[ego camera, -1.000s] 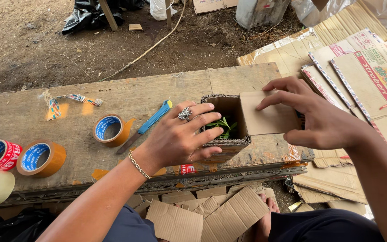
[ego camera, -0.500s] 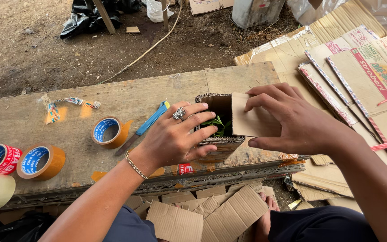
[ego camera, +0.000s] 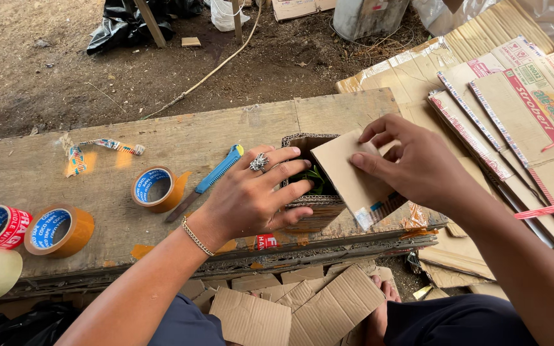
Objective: The person cuts a piece of cardboard with a utility knife, then folds and fits it into a cardboard planter containing a small plant. The person repeatedly adjusts the fit of the cardboard insert inside the planter.
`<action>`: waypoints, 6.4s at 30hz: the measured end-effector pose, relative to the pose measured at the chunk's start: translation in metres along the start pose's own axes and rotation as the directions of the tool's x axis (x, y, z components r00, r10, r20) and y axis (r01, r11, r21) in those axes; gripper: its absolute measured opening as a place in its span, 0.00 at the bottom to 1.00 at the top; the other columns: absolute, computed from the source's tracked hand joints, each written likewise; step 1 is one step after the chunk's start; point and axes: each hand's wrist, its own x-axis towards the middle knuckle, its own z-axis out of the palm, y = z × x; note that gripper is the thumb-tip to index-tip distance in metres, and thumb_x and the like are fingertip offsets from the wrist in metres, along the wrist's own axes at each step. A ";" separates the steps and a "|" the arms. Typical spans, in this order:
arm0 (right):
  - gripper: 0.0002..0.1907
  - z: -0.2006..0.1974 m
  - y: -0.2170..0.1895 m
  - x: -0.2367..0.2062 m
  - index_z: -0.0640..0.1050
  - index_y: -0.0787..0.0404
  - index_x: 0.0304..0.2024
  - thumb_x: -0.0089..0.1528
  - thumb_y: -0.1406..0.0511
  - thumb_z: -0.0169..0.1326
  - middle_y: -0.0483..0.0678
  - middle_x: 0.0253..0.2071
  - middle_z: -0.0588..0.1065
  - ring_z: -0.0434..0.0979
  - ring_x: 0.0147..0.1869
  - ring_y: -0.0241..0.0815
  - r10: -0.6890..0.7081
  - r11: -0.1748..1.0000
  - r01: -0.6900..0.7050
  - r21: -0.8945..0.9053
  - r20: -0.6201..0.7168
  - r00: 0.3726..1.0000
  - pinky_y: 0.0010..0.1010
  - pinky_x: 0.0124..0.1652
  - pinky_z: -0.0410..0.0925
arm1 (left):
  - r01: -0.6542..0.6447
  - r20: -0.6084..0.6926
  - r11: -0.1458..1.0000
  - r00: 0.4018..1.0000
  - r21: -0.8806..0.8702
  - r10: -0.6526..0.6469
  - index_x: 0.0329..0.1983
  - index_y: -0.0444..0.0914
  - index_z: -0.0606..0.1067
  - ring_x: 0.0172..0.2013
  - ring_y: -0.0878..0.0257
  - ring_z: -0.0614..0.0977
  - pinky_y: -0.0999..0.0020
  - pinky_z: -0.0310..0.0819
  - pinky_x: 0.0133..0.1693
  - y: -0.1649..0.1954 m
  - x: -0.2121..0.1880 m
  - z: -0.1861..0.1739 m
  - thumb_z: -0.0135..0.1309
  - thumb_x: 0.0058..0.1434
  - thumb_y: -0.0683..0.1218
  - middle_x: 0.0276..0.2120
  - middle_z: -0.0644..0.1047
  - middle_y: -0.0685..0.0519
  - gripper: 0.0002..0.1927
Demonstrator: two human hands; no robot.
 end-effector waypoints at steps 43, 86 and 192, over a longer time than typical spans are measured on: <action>0.10 -0.005 0.044 0.031 0.74 0.63 0.50 0.69 0.65 0.50 0.44 0.39 0.78 0.78 0.39 0.33 0.054 0.546 -0.101 0.831 0.086 0.995 0.25 0.42 0.72 | -0.027 -0.040 0.999 0.999 0.034 0.029 0.46 0.42 0.80 0.59 0.58 0.76 0.56 0.65 0.62 0.002 0.000 0.002 0.61 0.66 0.59 0.54 0.79 0.54 0.18; 0.07 0.026 0.000 0.075 0.75 0.57 0.40 0.65 0.62 0.56 0.42 0.33 0.71 0.71 0.36 0.34 0.116 0.350 -0.035 0.936 -0.006 0.993 0.29 0.36 0.66 | -0.041 -0.045 0.998 0.998 0.055 0.044 0.47 0.42 0.79 0.60 0.59 0.76 0.57 0.63 0.64 0.000 0.002 0.001 0.60 0.67 0.59 0.54 0.79 0.54 0.18; 0.24 0.015 0.022 0.016 0.77 0.51 0.63 0.65 0.55 0.54 0.51 0.72 0.69 0.60 0.81 0.55 -0.792 0.610 0.792 0.024 0.004 0.610 0.52 0.74 0.55 | -0.045 -0.065 0.997 0.997 0.064 0.049 0.46 0.41 0.82 0.56 0.54 0.77 0.55 0.64 0.63 -0.002 -0.004 0.008 0.58 0.67 0.61 0.47 0.81 0.51 0.20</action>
